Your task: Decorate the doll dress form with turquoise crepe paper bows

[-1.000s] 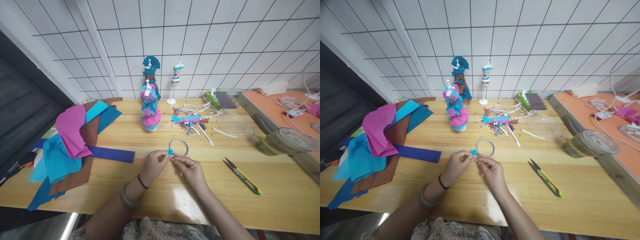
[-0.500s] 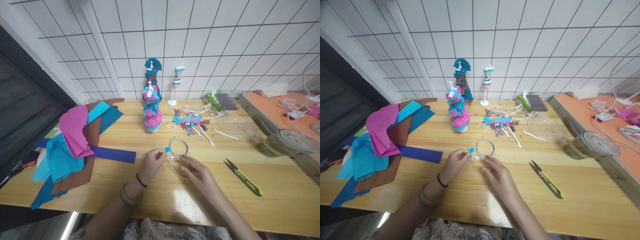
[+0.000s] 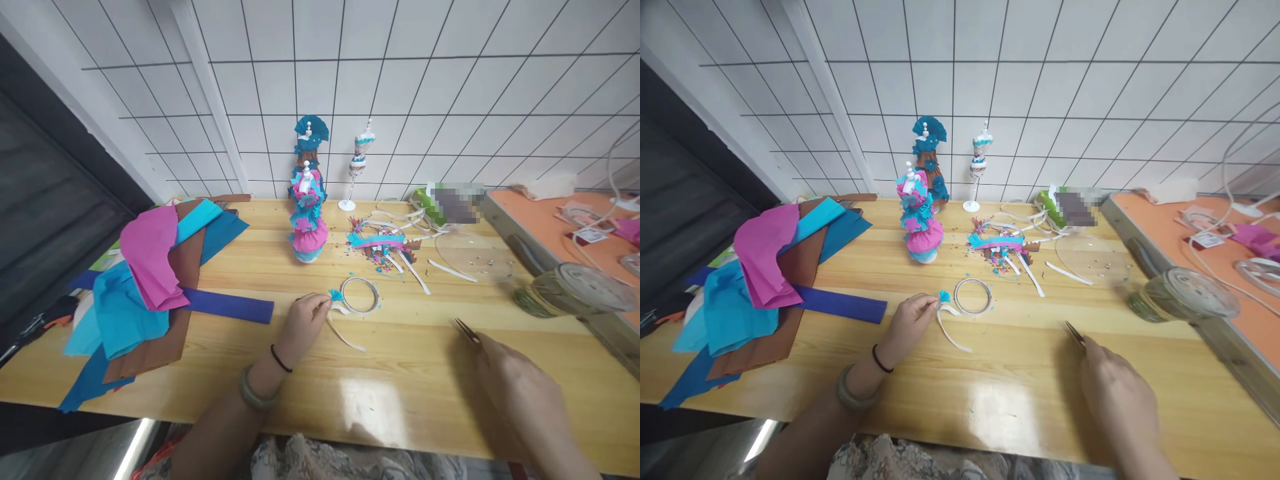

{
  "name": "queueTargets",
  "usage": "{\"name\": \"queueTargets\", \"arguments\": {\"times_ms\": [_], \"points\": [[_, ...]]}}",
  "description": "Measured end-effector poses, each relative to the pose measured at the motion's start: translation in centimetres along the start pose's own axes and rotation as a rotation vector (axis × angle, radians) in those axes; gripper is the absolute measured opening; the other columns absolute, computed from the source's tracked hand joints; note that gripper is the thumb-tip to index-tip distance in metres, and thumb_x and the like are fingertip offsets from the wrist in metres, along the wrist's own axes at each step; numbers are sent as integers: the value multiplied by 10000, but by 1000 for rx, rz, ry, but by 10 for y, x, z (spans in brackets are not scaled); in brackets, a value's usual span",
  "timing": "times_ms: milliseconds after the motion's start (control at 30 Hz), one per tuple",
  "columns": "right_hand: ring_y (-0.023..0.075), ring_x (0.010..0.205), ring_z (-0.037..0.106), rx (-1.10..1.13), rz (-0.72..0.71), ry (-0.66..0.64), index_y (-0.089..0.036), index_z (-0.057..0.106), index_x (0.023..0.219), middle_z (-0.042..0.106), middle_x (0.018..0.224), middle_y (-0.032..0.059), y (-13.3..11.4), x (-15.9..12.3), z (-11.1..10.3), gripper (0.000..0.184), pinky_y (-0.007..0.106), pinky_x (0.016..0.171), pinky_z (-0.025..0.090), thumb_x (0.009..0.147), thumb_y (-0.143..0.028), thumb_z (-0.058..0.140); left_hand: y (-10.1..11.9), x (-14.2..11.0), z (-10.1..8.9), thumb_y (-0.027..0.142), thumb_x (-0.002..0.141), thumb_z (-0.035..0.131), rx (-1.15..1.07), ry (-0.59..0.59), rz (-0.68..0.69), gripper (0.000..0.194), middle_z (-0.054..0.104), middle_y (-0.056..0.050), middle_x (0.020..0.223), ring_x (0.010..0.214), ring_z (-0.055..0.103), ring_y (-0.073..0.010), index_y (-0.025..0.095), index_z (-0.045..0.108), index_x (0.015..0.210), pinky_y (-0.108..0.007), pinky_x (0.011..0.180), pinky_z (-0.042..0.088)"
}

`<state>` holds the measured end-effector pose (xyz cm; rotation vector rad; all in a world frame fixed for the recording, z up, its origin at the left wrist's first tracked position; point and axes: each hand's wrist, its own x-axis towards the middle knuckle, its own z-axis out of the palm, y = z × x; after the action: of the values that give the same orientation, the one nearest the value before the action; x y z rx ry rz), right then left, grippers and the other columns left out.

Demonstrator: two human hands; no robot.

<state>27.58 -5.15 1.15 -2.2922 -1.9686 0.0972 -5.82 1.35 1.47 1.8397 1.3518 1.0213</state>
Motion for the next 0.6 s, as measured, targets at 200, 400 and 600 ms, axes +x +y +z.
{"name": "queueTargets", "arguments": {"times_ms": [200,400,600], "points": [[227,668,627,521,-69,-153,-150,572,1059,681,808,95,-49,14,-10,392,319,625,479,827,-396,375,0,-1,1,223,848,415,-9,-4,3,209,626,-41,783,745,562,-136,163,611,809,-234,690,429],[227,824,604,747,-314,-396,-195,610,1077,660,980,80,-119,21,-22,379,319,726,467,801,-423,483,1,-2,-1,212,801,487,-5,15,10,162,645,-66,891,817,581,-151,157,602,900,-259,769,447],[266,894,583,820,-410,-488,-207,646,1019,662,989,79,-144,37,-22,310,376,777,441,788,-370,519,-4,0,1,178,754,539,40,86,26,92,638,-53,848,785,570,-151,168,599,822,-283,765,455]]}}
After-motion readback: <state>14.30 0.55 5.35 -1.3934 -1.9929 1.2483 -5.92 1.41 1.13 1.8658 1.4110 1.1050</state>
